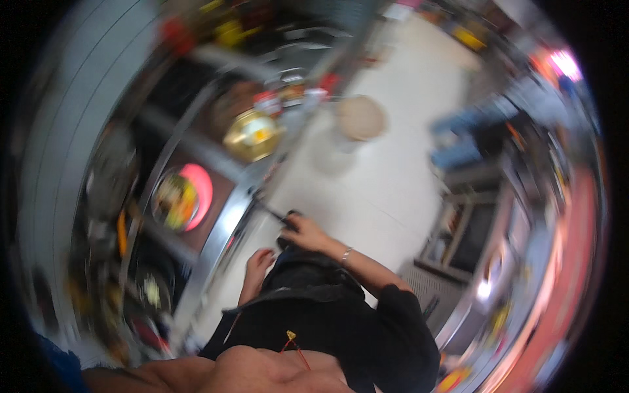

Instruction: The person assembles a mixed rice bowl by adding various pre-cooked vegetables, meat, and a fried egg using tongs and a ladle. They also wash a ladle and add rice from a cooker before placing the egg on top.

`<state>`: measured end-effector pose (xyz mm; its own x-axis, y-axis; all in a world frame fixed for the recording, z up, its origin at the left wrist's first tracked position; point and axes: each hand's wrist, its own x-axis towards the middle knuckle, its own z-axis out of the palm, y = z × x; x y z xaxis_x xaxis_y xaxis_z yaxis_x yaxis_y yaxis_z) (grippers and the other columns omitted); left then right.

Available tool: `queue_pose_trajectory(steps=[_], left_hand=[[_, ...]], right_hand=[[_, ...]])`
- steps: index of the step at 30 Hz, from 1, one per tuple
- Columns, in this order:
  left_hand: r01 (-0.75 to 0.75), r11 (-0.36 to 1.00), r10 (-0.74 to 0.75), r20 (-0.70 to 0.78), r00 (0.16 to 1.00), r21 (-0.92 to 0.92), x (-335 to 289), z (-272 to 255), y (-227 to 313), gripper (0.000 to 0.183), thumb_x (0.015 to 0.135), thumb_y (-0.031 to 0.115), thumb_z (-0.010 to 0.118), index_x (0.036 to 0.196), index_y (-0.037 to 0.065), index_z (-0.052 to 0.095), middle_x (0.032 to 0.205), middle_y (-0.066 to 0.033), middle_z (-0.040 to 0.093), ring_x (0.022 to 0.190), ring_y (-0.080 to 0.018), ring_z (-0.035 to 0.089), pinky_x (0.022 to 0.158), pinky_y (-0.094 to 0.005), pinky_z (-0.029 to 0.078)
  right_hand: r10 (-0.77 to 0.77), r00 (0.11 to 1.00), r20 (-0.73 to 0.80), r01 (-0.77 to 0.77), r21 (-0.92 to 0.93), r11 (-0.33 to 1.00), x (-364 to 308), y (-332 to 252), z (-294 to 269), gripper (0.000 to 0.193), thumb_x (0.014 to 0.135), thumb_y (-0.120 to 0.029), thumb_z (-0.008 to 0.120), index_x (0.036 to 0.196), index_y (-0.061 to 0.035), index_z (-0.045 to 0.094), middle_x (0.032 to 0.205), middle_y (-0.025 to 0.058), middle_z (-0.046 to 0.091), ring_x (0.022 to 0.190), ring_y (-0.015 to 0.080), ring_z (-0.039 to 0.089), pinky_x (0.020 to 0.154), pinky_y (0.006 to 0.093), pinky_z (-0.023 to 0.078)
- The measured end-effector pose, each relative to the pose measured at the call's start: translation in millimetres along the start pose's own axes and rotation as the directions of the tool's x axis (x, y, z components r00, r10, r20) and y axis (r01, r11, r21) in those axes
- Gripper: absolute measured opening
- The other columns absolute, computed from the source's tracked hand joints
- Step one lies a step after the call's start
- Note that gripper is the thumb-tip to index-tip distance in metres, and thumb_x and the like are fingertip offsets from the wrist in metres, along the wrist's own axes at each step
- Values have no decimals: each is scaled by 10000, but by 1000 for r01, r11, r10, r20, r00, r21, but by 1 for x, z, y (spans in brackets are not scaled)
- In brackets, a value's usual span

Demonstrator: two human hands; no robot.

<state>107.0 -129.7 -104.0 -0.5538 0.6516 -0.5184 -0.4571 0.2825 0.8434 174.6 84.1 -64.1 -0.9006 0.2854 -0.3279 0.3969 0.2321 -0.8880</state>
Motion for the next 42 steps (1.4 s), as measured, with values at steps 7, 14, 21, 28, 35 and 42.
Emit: queue_pose_trajectory(steps=[7, 14, 21, 28, 35, 42], left_hand=[[-145, 988, 124, -314, 941, -44, -36, -8, -23, 194, 879, 112, 529, 1029, -5, 570, 910, -57, 622, 806, -127, 603, 738, -235, 468], [-81, 928, -96, -445, 890, -362, -27, -17, -15, 184, 896, 140, 529, 1054, 50, 558, 934, -17, 588, 829, -95, 570, 743, -209, 455], [-191, 853, -97, -507, 856, -486, 6, -35, -1, 308, 890, 259, 554, 1134, 83, 489, 1064, -6, 513, 996, -103, 489, 836, -285, 412], [-163, 778, -157, -440, 884, -607, 36, -46, 59, 546, 799, 425, 640, 1186, 124, 400, 1092, 22, 452, 948, -84, 415, 766, -283, 356], [-165, 736, -123, -369, 921, -656, 58, -45, 71, 398, 778, 343, 696, 1032, 134, 471, 969, 31, 502, 870, -63, 482, 668, -206, 386], [-86, 724, -198, -326, 925, -684, 60, -54, 71, 341, 762, 309, 718, 989, 139, 529, 898, 28, 532, 847, -83, 523, 662, -211, 419]], right_hand=[[7, 976, 219, -18, 48, 999, 56, -31, 54, 331, 856, -303, 565, 938, 17, 541, 736, 67, 550, 685, 130, 486, 656, 284, 423], [-54, 958, 281, 40, 56, 998, 105, -20, 100, 362, 846, -316, 587, 945, 29, 546, 745, 74, 579, 687, 144, 509, 648, 297, 426], [-166, 957, 239, 189, -75, 979, 122, -26, 111, 367, 837, -305, 592, 959, 38, 544, 805, 174, 618, 747, 237, 607, 664, 332, 452], [-47, 950, 310, 112, -196, 974, 124, -45, 110, 293, 871, -232, 547, 1015, 23, 550, 928, 133, 627, 861, 186, 587, 764, 306, 452], [-67, 937, 343, 122, -142, 982, 127, -28, 113, 381, 797, -220, 547, 1122, -29, 497, 948, 223, 613, 923, 381, 582, 775, 406, 466], [-28, 935, 354, 120, -242, 963, 125, -45, 117, 396, 788, -237, 537, 1123, -32, 490, 978, 228, 606, 951, 386, 571, 798, 421, 459]])
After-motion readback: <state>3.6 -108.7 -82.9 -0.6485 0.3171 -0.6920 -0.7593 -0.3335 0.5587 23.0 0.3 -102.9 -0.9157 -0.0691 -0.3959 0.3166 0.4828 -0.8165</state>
